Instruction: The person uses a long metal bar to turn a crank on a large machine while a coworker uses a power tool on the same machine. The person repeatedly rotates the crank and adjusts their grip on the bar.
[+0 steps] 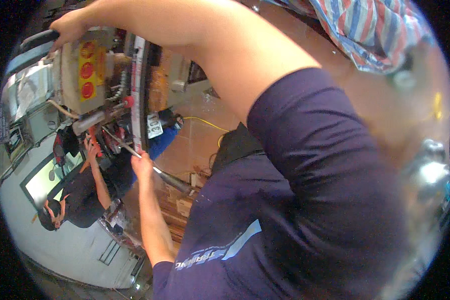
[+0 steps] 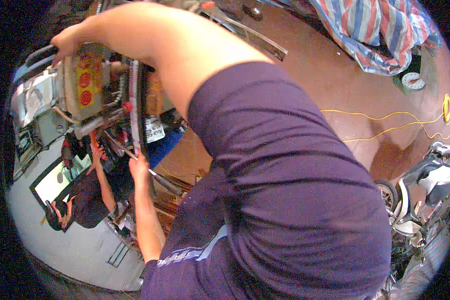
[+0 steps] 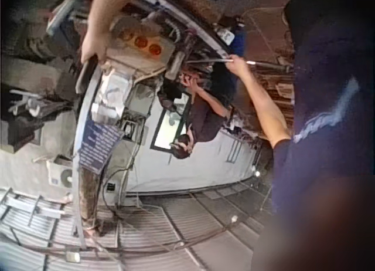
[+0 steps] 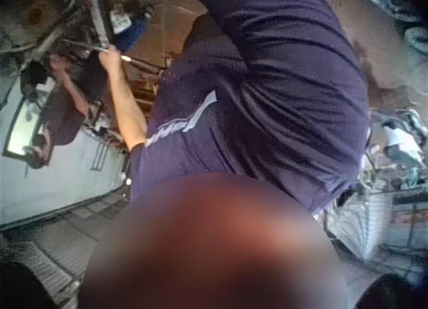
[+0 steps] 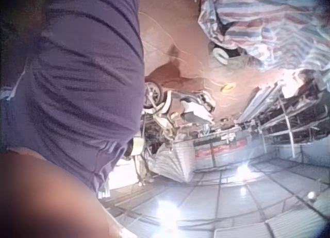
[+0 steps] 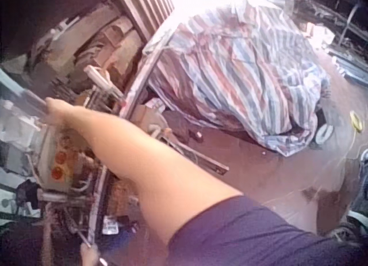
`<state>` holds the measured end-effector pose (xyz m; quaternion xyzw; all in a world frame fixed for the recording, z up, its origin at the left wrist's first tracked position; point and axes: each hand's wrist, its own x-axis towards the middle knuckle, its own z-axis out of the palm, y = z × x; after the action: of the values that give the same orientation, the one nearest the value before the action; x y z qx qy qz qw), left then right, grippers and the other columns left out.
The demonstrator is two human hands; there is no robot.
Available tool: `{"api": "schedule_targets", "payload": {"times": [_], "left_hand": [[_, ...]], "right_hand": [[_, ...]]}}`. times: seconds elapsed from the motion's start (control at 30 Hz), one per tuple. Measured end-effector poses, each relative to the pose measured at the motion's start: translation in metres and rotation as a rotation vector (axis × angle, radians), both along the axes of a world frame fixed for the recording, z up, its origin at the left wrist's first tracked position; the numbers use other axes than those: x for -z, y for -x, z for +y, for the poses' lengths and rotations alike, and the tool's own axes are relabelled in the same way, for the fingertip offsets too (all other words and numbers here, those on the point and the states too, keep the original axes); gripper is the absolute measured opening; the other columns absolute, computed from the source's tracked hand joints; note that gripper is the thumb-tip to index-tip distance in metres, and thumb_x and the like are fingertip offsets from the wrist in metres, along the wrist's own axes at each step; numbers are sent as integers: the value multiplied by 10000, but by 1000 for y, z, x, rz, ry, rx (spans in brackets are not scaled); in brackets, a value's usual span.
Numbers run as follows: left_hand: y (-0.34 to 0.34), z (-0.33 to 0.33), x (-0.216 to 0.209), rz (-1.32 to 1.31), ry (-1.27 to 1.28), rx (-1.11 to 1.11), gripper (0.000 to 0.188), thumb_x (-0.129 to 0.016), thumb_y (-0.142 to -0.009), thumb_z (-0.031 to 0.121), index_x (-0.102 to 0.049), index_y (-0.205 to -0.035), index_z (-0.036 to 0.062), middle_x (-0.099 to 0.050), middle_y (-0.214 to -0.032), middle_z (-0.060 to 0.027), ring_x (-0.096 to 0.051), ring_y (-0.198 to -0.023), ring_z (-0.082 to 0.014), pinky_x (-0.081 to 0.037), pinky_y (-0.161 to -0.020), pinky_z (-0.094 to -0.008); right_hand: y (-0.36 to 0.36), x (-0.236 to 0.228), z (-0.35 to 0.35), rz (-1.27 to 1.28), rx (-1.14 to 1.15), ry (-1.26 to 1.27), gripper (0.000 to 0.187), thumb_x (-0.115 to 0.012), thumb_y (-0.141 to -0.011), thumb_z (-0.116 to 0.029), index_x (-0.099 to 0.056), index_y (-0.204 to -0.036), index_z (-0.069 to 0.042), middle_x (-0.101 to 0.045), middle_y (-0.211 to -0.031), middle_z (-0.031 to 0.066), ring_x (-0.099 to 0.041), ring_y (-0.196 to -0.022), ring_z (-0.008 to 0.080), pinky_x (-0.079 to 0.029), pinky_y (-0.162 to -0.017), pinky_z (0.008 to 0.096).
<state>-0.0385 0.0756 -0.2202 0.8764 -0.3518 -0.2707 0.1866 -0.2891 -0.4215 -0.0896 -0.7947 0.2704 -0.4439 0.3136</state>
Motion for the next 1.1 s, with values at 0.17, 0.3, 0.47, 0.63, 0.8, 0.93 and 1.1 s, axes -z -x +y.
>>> {"api": "schedule_targets", "payload": {"times": [0.17, 0.3, 0.47, 0.63, 0.8, 0.93, 1.1], "left_hand": [[20, 1, -12, -33, -21, -80, 74, -626, -1025, 133, -649, -1033, 63, -544, -675, 21, -499, -519, -107, -386, -486, -304], [35, 7, -16, -30, 2, -186, 112, -615, -1036, 182, -652, -1067, 81, -517, -654, 16, -501, -497, -124, -424, -440, -334], [46, 10, -10, -117, 62, -154, 213, -620, -982, 163, -684, -1134, 27, -567, -670, -42, -600, -515, -183, -476, -410, -370], [54, 11, -1, -149, 120, -158, 225, -639, -957, 181, -717, -1114, 39, -700, -863, -113, -674, -565, -233, -571, -421, -389], [60, 11, 8, 50, 192, -261, 156, -652, -923, 164, -714, -997, 42, -740, -892, -150, -743, -844, -290, -556, -785, -451], [61, 11, 14, 76, 254, -189, 191, -643, -936, 175, -706, -1054, 38, -759, -975, -214, -754, -947, -371, -578, -863, -496], [61, 9, 11, 104, 220, -132, 218, -656, -951, 174, -657, -1104, 19, -757, -1018, -239, -749, -983, -429, -583, -877, -524]], "right_hand": [[-65, 8, -56, 334, -107, 424, 750, -795, -963, -534, -627, -1447, 15, -771, -1197, 280, -747, -1131, 435, -579, -937, 529], [-71, 10, -36, 124, 46, 55, 701, -790, -979, -493, -631, -1453, -3, -782, -1137, 265, -766, -1030, 423, -584, -842, 514], [5, -12, 41, -166, 93, -137, 591, -791, -958, -439, -686, -1362, -21, -786, -1124, 271, -761, -1068, 434, -587, -883, 506], [54, -31, 95, -303, 187, -166, 487, -809, -920, -370, -749, -1287, -55, -790, -1139, 266, -752, -1145, 436, -583, -961, 503], [34, -49, 103, -235, 340, -238, 479, -801, -945, -441, -805, -1092, 16, -795, -942, 253, -792, -913, 358, -571, -825, 489], [14, -34, 93, -347, 399, -164, 373, -732, -1035, -339, -777, -1010, 30, -744, -757, 117, -689, -692, 163, -537, -638, 387], [11, -15, 76, -365, 431, -91, 343, -780, -1029, -335, -798, -1070, 5, -780, -882, 69, -675, -804, 134, -544, -794, 363]]}}
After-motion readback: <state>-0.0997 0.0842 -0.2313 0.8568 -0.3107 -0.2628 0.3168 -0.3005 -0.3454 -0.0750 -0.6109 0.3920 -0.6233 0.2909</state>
